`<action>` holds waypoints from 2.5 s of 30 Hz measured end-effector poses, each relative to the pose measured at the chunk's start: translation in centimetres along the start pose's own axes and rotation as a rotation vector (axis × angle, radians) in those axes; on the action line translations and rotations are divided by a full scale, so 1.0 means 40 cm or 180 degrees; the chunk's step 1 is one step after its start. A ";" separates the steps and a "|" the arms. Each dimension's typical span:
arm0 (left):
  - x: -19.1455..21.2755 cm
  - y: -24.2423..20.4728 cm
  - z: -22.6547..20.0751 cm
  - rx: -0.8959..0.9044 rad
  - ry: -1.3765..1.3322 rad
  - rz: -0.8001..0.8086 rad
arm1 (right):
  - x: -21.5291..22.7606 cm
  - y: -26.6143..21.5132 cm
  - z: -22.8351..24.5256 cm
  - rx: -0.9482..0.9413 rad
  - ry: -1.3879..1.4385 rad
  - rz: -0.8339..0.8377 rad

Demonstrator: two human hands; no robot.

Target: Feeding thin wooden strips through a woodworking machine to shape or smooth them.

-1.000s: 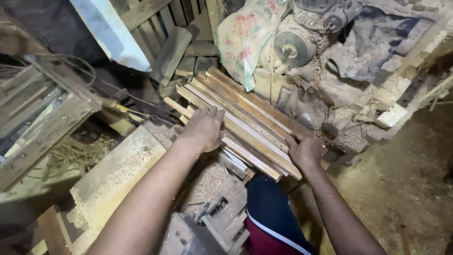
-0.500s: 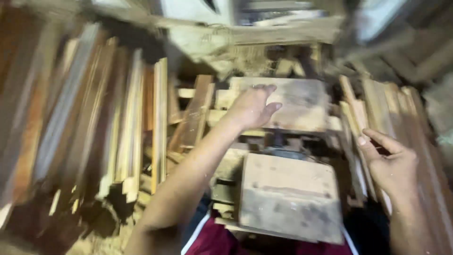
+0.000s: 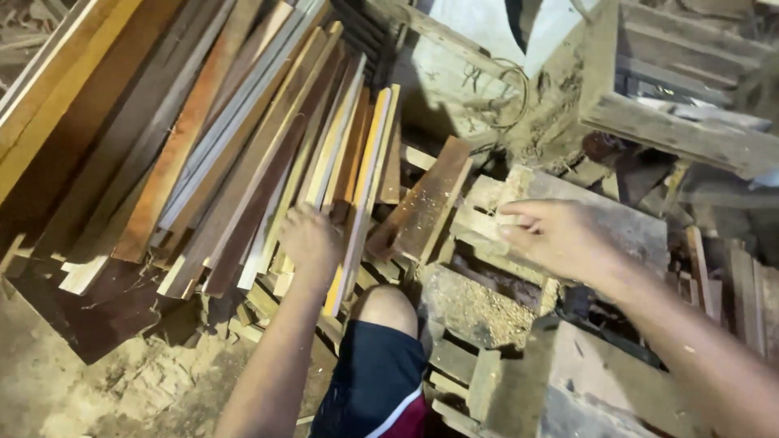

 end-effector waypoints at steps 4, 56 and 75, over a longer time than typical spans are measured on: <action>-0.006 0.028 0.028 0.0216 -0.0046 -0.0055 | -0.152 0.134 0.038 0.0533 -0.0330 0.0500; 0.015 -0.201 -0.626 -0.1432 -0.3567 0.2178 | 0.036 -0.301 -0.941 -0.0121 -0.0206 -0.1084; 0.075 -0.464 -0.775 -0.3513 -0.2322 0.1484 | -0.046 -0.231 -0.851 0.0672 -0.0516 -0.2057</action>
Point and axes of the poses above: each hand's wrist, its own y-axis towards the middle knuckle, its own x-axis out of the back of the hand, z = x × y, the point moved 4 cm from there along y, towards the middle knuckle, and after that the axes turned 13 degrees about x, right-handed, at the moved point
